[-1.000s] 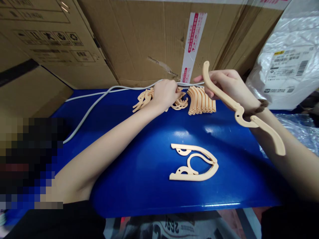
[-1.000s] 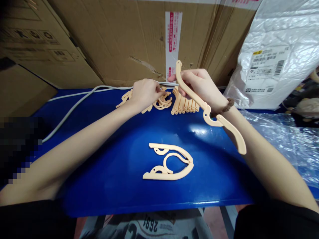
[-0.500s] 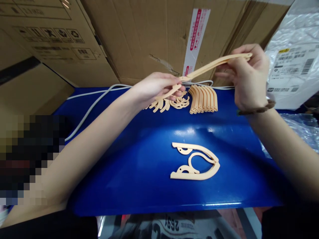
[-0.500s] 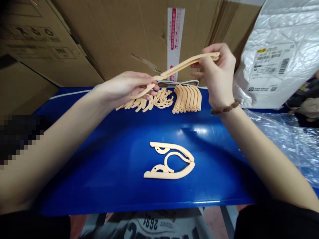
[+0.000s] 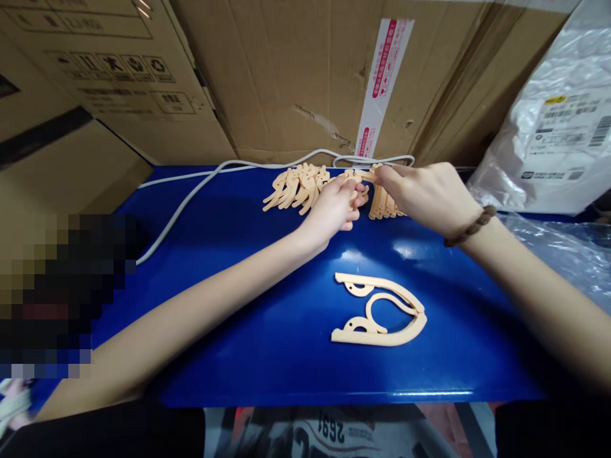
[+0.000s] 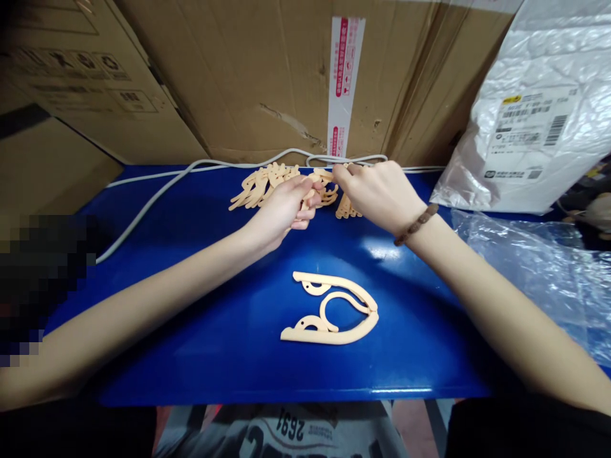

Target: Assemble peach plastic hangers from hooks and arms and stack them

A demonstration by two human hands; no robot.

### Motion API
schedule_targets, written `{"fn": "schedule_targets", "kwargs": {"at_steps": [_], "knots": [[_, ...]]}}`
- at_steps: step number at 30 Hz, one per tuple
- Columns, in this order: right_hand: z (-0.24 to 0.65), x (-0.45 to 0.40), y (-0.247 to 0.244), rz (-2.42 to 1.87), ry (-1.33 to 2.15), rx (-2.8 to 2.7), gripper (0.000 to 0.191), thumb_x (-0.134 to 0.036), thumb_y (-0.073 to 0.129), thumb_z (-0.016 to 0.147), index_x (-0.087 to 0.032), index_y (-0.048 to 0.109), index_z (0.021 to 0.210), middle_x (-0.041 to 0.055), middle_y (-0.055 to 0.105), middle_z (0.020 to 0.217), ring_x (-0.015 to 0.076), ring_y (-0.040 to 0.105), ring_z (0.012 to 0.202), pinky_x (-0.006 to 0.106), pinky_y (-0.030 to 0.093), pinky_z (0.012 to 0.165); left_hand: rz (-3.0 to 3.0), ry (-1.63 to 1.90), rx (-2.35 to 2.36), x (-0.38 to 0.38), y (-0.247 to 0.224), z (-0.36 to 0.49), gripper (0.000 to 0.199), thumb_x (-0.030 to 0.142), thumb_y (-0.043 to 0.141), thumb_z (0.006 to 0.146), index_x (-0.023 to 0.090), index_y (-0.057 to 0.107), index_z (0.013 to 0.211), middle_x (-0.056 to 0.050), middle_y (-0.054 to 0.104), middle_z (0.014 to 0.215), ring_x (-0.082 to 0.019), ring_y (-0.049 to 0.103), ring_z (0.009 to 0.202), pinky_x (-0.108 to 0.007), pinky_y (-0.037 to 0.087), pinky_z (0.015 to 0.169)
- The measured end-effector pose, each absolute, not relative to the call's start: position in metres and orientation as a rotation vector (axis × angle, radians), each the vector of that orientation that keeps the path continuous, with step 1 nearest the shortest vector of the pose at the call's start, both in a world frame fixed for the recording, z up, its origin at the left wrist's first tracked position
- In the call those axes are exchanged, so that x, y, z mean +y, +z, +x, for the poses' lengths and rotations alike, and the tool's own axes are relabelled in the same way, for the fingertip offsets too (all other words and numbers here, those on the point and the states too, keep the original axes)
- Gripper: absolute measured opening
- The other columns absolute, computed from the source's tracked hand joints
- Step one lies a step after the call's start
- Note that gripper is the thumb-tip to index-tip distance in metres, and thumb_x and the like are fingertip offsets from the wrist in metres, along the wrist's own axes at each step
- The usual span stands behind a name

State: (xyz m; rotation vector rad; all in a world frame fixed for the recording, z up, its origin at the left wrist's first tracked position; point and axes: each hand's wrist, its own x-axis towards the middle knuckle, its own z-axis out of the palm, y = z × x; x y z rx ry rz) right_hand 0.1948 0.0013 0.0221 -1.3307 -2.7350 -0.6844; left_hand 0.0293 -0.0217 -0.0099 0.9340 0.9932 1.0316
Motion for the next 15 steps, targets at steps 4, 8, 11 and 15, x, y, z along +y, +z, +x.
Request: {"fn": "schedule_targets", "kwargs": {"at_steps": [4,8,11,15], "knots": [[0.187,0.004,0.022,-1.362,0.016,-2.667,0.029,-0.024,0.036,0.099,-0.017,0.062,0.086,0.0091,0.067,0.069,0.0204,0.059,0.057,0.033,0.036,0.057,1.451,1.21,1.154,-0.031,-0.021,0.023,0.018,0.021,0.04,0.102,0.021,0.049,0.086,0.005,0.045,0.065,-0.007,0.042,0.05,-0.016,0.03,0.047],[0.19,0.014,0.026,-1.383,0.621,-2.482,0.033,-0.024,0.034,0.1,-0.022,0.052,0.072,0.0006,0.058,0.057,0.0141,0.052,0.047,0.029,0.041,0.052,1.872,1.336,1.257,-0.031,-0.012,0.009,0.012,0.024,0.048,0.099,0.023,0.058,0.093,0.001,0.053,0.072,-0.012,0.052,0.066,-0.021,0.037,0.063],[0.203,0.023,0.03,-1.424,0.647,-2.24,0.032,-0.03,0.033,0.101,-0.021,0.057,0.082,0.0009,0.055,0.062,0.0139,0.047,0.052,0.029,0.038,0.052,1.842,1.319,1.317,-0.01,0.005,-0.018,0.023,0.028,0.048,0.1,0.02,0.065,0.086,-0.003,0.061,0.084,-0.015,0.056,0.08,-0.022,0.04,0.068],[0.227,0.031,0.033,-1.412,0.272,-2.194,0.021,-0.04,0.049,0.096,-0.022,0.061,0.093,0.0049,0.063,0.077,0.016,0.05,0.065,0.03,0.038,0.06,1.633,1.095,1.448,0.028,0.011,-0.069,0.021,0.026,0.059,0.092,0.016,0.074,0.08,-0.004,0.064,0.08,-0.012,0.054,0.069,-0.023,0.037,0.061]]}}
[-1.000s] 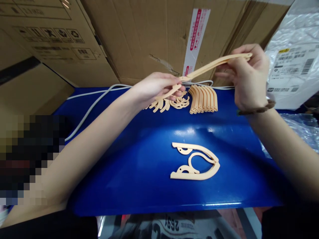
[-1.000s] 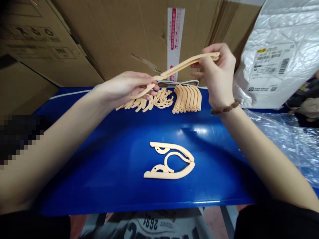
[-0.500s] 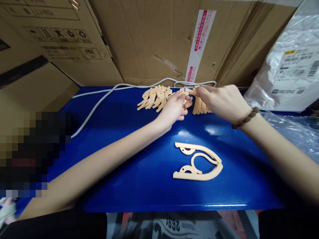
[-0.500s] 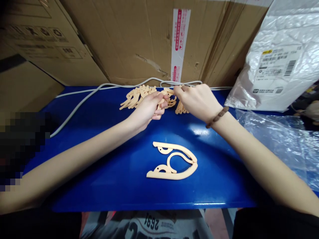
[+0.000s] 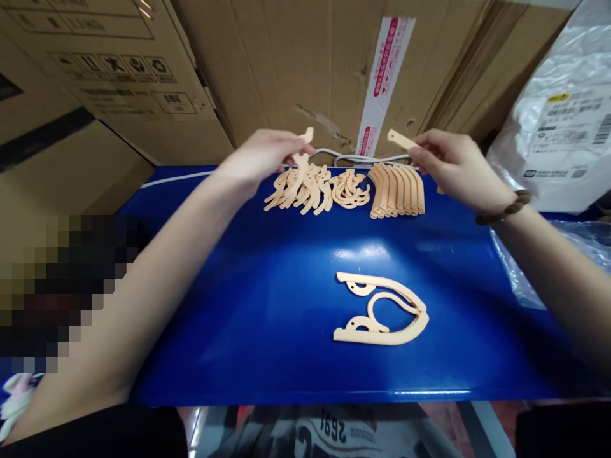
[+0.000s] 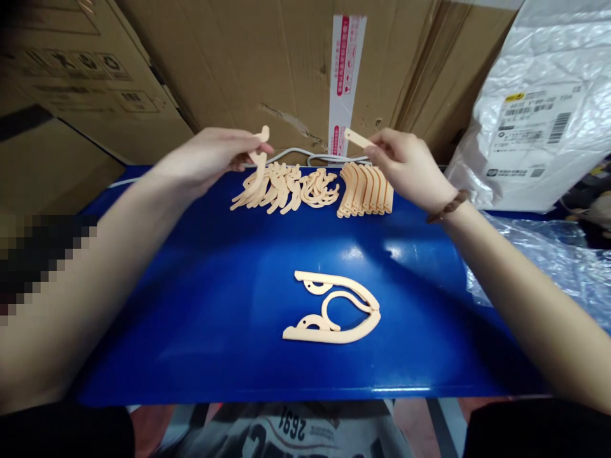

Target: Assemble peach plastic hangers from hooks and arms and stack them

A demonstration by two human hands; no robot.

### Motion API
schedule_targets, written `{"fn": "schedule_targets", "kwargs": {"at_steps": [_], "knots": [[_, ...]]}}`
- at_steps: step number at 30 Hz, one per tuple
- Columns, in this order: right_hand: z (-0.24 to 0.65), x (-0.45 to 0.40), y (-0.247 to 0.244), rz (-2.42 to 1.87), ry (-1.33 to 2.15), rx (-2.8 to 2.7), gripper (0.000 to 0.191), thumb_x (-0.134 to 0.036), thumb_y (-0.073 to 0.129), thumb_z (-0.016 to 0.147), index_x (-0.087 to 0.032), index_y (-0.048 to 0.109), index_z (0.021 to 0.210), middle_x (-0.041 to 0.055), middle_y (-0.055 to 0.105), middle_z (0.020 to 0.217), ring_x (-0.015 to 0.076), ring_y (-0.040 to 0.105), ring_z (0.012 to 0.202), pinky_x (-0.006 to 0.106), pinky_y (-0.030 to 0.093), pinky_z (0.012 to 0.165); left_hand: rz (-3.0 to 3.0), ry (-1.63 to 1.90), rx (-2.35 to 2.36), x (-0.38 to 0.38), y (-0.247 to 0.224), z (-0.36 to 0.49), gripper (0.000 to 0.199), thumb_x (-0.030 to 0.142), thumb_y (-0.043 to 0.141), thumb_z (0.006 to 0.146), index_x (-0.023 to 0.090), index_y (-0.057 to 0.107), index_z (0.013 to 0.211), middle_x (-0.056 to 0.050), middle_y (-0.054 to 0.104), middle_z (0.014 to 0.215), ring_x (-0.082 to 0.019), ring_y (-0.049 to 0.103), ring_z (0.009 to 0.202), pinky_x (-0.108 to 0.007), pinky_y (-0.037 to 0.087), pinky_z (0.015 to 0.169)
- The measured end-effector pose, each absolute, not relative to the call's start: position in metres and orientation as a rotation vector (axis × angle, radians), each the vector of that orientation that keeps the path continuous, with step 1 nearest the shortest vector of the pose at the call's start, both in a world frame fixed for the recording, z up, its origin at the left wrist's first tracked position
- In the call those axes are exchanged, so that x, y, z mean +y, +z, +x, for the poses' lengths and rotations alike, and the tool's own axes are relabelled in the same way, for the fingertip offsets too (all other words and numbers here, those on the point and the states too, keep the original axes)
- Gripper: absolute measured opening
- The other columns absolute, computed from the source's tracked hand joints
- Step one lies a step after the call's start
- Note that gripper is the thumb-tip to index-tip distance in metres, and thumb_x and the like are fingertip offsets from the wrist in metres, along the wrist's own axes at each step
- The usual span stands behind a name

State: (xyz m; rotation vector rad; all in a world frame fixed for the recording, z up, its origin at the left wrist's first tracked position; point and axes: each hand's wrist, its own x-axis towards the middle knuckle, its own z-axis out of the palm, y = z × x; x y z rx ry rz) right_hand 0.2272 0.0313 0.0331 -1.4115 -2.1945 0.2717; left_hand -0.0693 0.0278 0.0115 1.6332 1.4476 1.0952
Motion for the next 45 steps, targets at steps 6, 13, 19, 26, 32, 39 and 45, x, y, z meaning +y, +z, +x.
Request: {"fn": "schedule_targets", "kwargs": {"at_steps": [6,13,19,26,32,39,45], "knots": [[0.246,0.031,0.02,-1.511,-0.574,-2.359,0.03,-0.035,0.044,0.098,-0.017,0.064,0.111,0.0172,0.07,0.098,0.0247,0.06,0.084,0.035,0.034,0.064,1.605,1.125,1.604,0.05,-0.031,-0.095,0.009,0.025,0.074,0.076,0.018,0.069,0.072,-0.003,0.067,0.073,-0.014,0.059,0.066,-0.026,0.044,0.063],[0.245,0.028,-0.008,-1.467,-0.646,-2.5,0.029,-0.025,0.04,0.097,-0.017,0.063,0.113,0.0113,0.072,0.101,0.0239,0.064,0.084,0.032,0.027,0.057,1.88,1.167,1.65,0.06,-0.067,-0.096,0.026,0.033,0.069,0.08,0.018,0.068,0.102,-0.011,0.066,0.115,-0.026,0.058,0.113,-0.039,0.041,0.105],[0.246,0.034,-0.014,-1.497,-0.397,-2.568,0.031,-0.016,0.043,0.088,-0.018,0.064,0.111,0.0114,0.069,0.113,0.0275,0.066,0.091,0.034,0.04,0.066,2.105,0.957,1.494,0.045,-0.071,-0.089,0.061,0.057,0.056,0.09,0.027,0.051,0.142,-0.008,0.042,0.155,-0.029,0.029,0.148,-0.045,0.017,0.123],[0.244,0.035,-0.015,-1.531,-0.239,-2.547,0.035,-0.013,0.043,0.086,-0.018,0.064,0.113,0.0112,0.07,0.116,0.0275,0.066,0.098,0.035,0.046,0.076,2.285,0.739,1.551,0.041,-0.073,-0.086,0.076,0.07,0.059,0.083,0.03,0.048,0.146,-0.01,0.035,0.159,-0.034,0.024,0.149,-0.052,0.017,0.122],[0.244,0.03,-0.016,-1.576,-0.316,-2.546,0.033,-0.018,0.043,0.091,-0.016,0.063,0.118,0.0129,0.07,0.116,0.0284,0.066,0.094,0.034,0.041,0.068,2.259,0.69,1.728,0.037,-0.072,-0.078,0.071,0.065,0.051,0.089,0.024,0.046,0.147,-0.012,0.041,0.153,-0.035,0.032,0.145,-0.051,0.024,0.12],[0.244,0.025,-0.015,-1.546,-0.502,-2.617,0.034,-0.022,0.041,0.094,-0.016,0.064,0.119,0.0135,0.07,0.114,0.029,0.065,0.1,0.032,0.033,0.06,2.128,0.708,1.799,0.033,-0.069,-0.073,0.078,0.063,0.047,0.092,0.025,0.028,0.157,-0.015,0.019,0.165,-0.037,0.016,0.152,-0.056,0.015,0.121],[0.243,0.023,-0.014,-1.532,-0.53,-2.654,0.038,-0.025,0.041,0.094,-0.015,0.063,0.124,0.0138,0.07,0.113,0.0283,0.065,0.099,0.032,0.034,0.062,2.107,0.989,1.675,0.042,-0.08,-0.078,0.085,0.067,0.051,0.088,0.022,0.027,0.156,-0.016,0.024,0.163,-0.035,0.016,0.152,-0.055,0.014,0.122]]}}
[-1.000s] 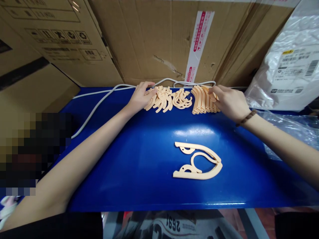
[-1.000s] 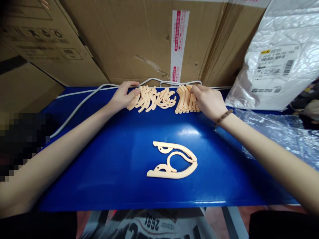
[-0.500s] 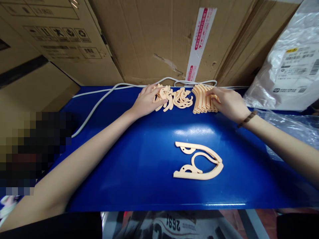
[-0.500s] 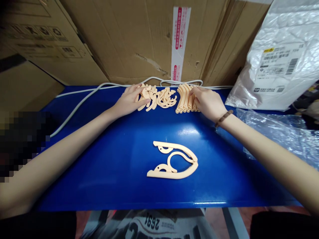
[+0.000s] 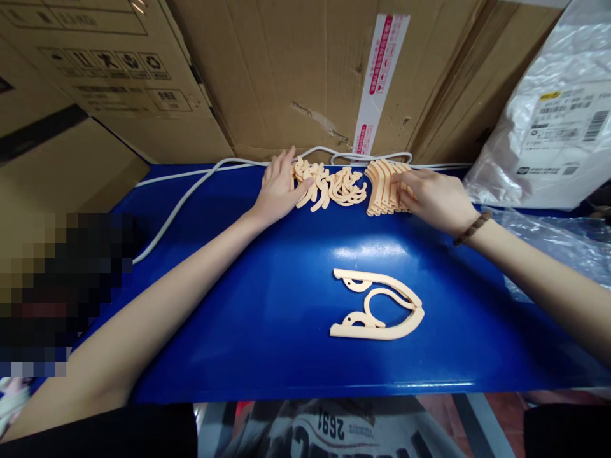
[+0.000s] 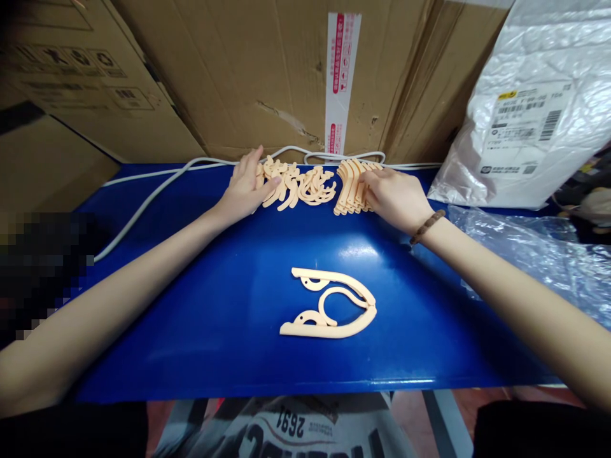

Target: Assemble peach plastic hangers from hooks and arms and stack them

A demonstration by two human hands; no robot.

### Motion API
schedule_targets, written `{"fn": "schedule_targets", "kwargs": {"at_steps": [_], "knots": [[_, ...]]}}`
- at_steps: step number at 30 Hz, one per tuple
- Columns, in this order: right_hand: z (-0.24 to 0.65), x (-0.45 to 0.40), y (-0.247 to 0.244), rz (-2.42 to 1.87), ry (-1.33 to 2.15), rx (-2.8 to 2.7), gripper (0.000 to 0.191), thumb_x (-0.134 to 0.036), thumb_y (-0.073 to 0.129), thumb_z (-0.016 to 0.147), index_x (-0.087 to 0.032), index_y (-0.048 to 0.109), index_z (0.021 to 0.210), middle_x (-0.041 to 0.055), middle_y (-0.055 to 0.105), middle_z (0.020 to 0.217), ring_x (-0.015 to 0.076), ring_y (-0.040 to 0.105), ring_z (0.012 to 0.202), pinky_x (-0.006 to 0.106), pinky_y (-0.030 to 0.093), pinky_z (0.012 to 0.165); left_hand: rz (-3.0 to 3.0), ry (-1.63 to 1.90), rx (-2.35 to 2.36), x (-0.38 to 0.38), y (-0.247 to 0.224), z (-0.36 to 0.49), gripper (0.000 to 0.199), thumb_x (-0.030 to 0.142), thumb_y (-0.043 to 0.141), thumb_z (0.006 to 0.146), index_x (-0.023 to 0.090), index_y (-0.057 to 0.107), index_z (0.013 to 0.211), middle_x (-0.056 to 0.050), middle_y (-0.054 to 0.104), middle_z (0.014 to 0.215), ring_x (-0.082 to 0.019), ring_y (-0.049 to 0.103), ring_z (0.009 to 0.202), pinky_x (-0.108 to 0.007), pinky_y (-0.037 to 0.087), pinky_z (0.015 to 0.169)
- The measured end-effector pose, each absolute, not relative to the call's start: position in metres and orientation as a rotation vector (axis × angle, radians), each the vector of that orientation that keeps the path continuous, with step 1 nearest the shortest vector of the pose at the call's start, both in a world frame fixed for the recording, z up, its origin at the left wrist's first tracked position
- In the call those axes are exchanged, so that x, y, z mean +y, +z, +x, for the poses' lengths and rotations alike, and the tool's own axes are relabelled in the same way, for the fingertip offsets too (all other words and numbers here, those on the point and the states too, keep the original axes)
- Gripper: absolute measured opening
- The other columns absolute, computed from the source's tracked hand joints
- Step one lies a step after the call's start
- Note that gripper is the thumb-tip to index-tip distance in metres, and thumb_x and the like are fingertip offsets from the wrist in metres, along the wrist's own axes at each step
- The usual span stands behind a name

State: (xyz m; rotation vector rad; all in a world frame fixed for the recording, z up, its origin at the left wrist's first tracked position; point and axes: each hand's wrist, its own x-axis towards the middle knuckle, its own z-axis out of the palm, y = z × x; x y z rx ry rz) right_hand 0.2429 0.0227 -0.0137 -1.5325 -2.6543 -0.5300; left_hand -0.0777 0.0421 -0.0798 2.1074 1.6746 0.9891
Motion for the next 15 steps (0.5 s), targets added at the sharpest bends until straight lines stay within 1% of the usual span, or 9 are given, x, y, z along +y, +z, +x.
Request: {"fn": "schedule_targets", "kwargs": {"at_steps": [2,7,10,12,15], "knots": [[0.243,0.021,-0.013,-1.538,-0.523,-2.655,0.038,-0.025,0.04,0.095,-0.016,0.063,0.123,0.0141,0.07,0.113,0.0282,0.065,0.098,0.032,0.035,0.062,2.11,1.049,1.658,0.045,-0.083,-0.079,0.082,0.066,0.052,0.089,0.022,0.03,0.154,-0.016,0.028,0.162,-0.035,0.019,0.151,-0.055,0.015,0.122],[0.244,0.019,-0.012,-1.535,-0.499,-2.656,0.038,-0.026,0.039,0.096,-0.016,0.063,0.123,0.0144,0.07,0.112,0.0283,0.065,0.099,0.032,0.038,0.065,2.177,1.093,1.703,0.041,-0.077,-0.076,0.081,0.064,0.046,0.093,0.012,0.031,0.153,-0.019,0.029,0.161,-0.035,0.02,0.151,-0.05,0.013,0.124],[0.246,0.019,-0.011,-1.526,-0.481,-2.661,0.039,-0.026,0.04,0.095,-0.015,0.062,0.126,0.0146,0.069,0.118,0.0296,0.065,0.103,0.034,0.041,0.068,2.359,1.103,1.613,0.031,-0.066,-0.067,0.076,0.064,0.043,0.095,0.015,0.033,0.152,-0.017,0.03,0.161,-0.033,0.019,0.152,-0.049,0.014,0.124],[0.248,0.018,-0.009,-1.522,-0.467,-2.643,0.039,-0.027,0.039,0.096,-0.015,0.061,0.126,0.0147,0.068,0.123,0.0308,0.064,0.106,0.035,0.043,0.07,2.522,1.024,1.493,0.022,-0.057,-0.054,0.07,0.06,0.043,0.097,0.017,0.036,0.151,-0.015,0.032,0.161,-0.031,0.02,0.152,-0.05,0.015,0.124],[0.252,0.015,-0.005,-1.589,-0.448,-2.56,0.042,-0.032,0.038,0.097,-0.014,0.059,0.129,0.0167,0.067,0.124,0.0327,0.065,0.104,0.036,0.045,0.07,2.731,0.752,1.286,0.011,-0.047,-0.027,0.063,0.049,0.047,0.099,0.014,0.038,0.15,-0.014,0.035,0.159,-0.03,0.019,0.152,-0.05,0.012,0.125]]}}
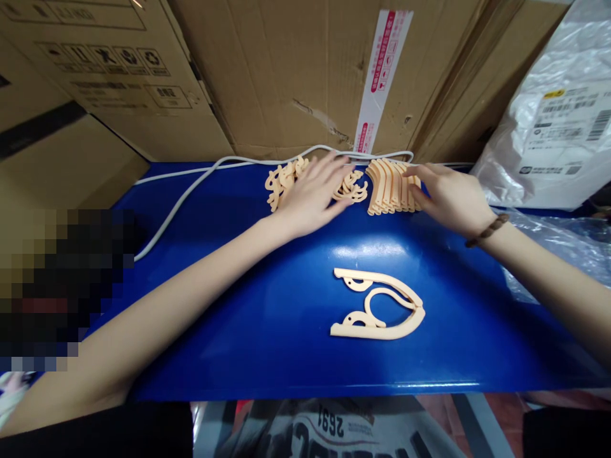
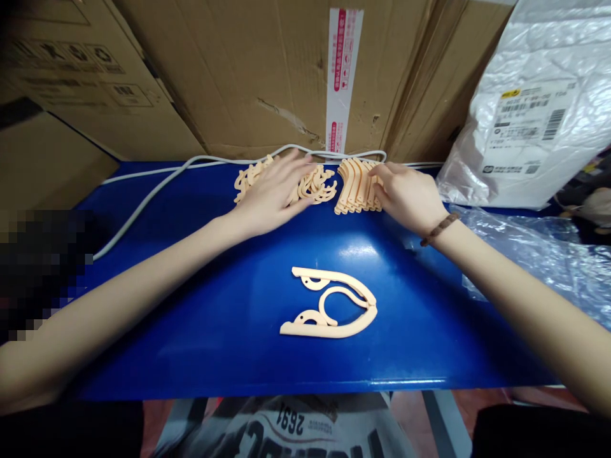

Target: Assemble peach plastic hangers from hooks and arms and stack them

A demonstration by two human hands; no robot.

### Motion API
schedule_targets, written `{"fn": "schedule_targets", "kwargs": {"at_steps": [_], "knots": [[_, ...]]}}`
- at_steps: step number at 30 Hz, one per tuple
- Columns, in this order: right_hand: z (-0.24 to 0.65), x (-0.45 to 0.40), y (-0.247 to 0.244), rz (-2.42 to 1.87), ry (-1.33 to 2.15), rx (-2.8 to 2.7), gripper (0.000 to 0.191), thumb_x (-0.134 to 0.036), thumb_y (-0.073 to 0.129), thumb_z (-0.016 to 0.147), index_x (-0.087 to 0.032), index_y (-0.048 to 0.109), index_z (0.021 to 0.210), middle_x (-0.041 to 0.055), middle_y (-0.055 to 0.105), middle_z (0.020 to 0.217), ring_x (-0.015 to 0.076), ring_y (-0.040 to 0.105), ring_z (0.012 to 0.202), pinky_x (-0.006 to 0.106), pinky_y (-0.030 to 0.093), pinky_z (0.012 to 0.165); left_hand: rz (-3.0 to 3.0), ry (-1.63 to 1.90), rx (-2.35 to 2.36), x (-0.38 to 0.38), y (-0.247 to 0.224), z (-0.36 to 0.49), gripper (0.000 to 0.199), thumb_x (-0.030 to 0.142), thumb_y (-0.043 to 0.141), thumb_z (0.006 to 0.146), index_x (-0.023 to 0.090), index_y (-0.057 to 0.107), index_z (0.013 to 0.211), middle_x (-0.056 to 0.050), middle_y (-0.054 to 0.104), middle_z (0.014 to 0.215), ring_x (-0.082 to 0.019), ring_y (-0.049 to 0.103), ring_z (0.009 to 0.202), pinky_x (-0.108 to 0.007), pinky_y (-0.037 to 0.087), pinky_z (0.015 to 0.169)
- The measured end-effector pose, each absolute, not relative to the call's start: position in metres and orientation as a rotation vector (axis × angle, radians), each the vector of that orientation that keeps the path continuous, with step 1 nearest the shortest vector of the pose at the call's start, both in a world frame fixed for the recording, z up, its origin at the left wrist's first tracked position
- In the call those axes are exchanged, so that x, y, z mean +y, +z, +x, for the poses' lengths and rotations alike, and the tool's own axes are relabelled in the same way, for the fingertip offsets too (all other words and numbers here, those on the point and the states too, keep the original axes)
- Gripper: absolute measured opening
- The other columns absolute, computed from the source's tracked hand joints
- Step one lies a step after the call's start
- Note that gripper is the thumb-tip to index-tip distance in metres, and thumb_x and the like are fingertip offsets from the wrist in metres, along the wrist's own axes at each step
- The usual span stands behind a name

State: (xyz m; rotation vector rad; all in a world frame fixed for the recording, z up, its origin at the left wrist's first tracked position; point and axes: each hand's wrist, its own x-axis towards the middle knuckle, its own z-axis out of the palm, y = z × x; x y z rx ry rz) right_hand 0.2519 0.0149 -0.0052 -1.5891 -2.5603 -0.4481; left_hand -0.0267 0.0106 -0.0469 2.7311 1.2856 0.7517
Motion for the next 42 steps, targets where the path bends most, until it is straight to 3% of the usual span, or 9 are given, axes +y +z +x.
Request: {"fn": "schedule_targets", "kwargs": {"at_steps": [3,9,13,18,26,32,35,38,42], "knots": [[0.257,0.011,-0.004,-1.706,-0.403,-2.453,0.044,-0.034,0.04,0.096,-0.012,0.059,0.129,0.0191,0.068,0.121,0.034,0.066,0.099,0.038,0.045,0.07,2.84,0.557,1.165,0.003,-0.041,0.002,0.06,0.037,0.05,0.099,0.012,0.036,0.152,-0.013,0.035,0.16,-0.029,0.019,0.152,-0.05,0.011,0.126],[0.26,-0.004,-0.003,-1.611,-0.332,-2.417,0.039,-0.035,0.043,0.096,-0.016,0.063,0.122,0.0146,0.069,0.119,0.0303,0.066,0.099,0.037,0.049,0.076,2.865,0.466,1.11,0.001,-0.039,0.027,0.052,0.035,0.049,0.101,0.009,0.046,0.145,-0.012,0.045,0.154,-0.027,0.026,0.15,-0.047,0.013,0.126],[0.243,-0.034,0.003,-1.237,-0.205,-2.462,0.032,-0.036,0.043,0.099,-0.017,0.067,0.105,0.0116,0.07,0.101,0.0251,0.065,0.094,0.035,0.048,0.081,2.822,0.454,1.103,0.002,-0.038,0.026,0.053,0.03,0.048,0.1,0.008,0.041,0.149,-0.013,0.041,0.156,-0.027,0.026,0.15,-0.049,0.012,0.126],[0.213,-0.082,-0.003,-0.853,0.188,-2.749,0.039,-0.051,0.056,0.095,-0.019,0.071,0.112,0.0097,0.067,0.101,0.0204,0.065,0.086,0.032,0.05,0.073,2.723,0.627,1.066,0.001,-0.032,0.016,0.05,0.028,0.045,0.101,0.014,0.041,0.149,-0.011,0.038,0.158,-0.025,0.026,0.151,-0.049,0.013,0.125],[0.203,-0.084,-0.028,-0.839,0.016,-2.775,0.029,-0.03,0.046,0.101,-0.015,0.071,0.098,0.0105,0.064,0.103,0.0172,0.061,0.076,0.03,0.048,0.066,2.318,0.959,0.938,-0.008,-0.018,-0.006,0.036,0.029,0.046,0.101,0.02,0.055,0.135,-0.007,0.054,0.146,-0.02,0.044,0.141,-0.04,0.031,0.12],[0.199,-0.066,-0.018,-1.011,0.007,-2.646,0.024,-0.03,0.045,0.101,-0.015,0.063,0.096,0.0088,0.069,0.093,0.0187,0.064,0.079,0.029,0.046,0.067,1.718,1.096,0.901,-0.014,-0.018,0.0,0.023,0.021,0.055,0.097,0.013,0.061,0.117,-0.01,0.066,0.128,-0.018,0.06,0.122,-0.032,0.046,0.105],[0.197,-0.054,-0.005,-1.228,0.114,-2.445,0.022,-0.036,0.049,0.099,-0.018,0.061,0.105,0.005,0.072,0.087,0.0174,0.064,0.069,0.028,0.044,0.063,1.357,1.009,0.91,-0.02,-0.02,0.005,0.032,0.023,0.065,0.091,0.013,0.059,0.121,-0.011,0.069,0.119,-0.018,0.067,0.106,-0.026,0.053,0.083],[0.195,-0.044,0.007,-1.227,0.237,-2.346,0.026,-0.041,0.05,0.098,-0.019,0.059,0.109,0.0054,0.072,0.087,0.0184,0.064,0.07,0.029,0.044,0.064,1.224,0.947,0.877,-0.023,-0.022,0.007,0.024,0.027,0.068,0.089,0.014,0.068,0.109,-0.008,0.072,0.101,-0.013,0.065,0.086,-0.02,0.045,0.063],[0.193,-0.035,0.014,-1.233,0.176,-2.363,0.029,-0.039,0.047,0.099,-0.018,0.057,0.116,0.0051,0.071,0.086,0.0182,0.063,0.069,0.029,0.042,0.063,1.188,0.999,0.896,-0.021,-0.026,0.006,0.015,0.029,0.071,0.087,0.015,0.073,0.082,-0.005,0.072,0.089,-0.008,0.056,0.067,-0.021,0.038,0.056]]}}
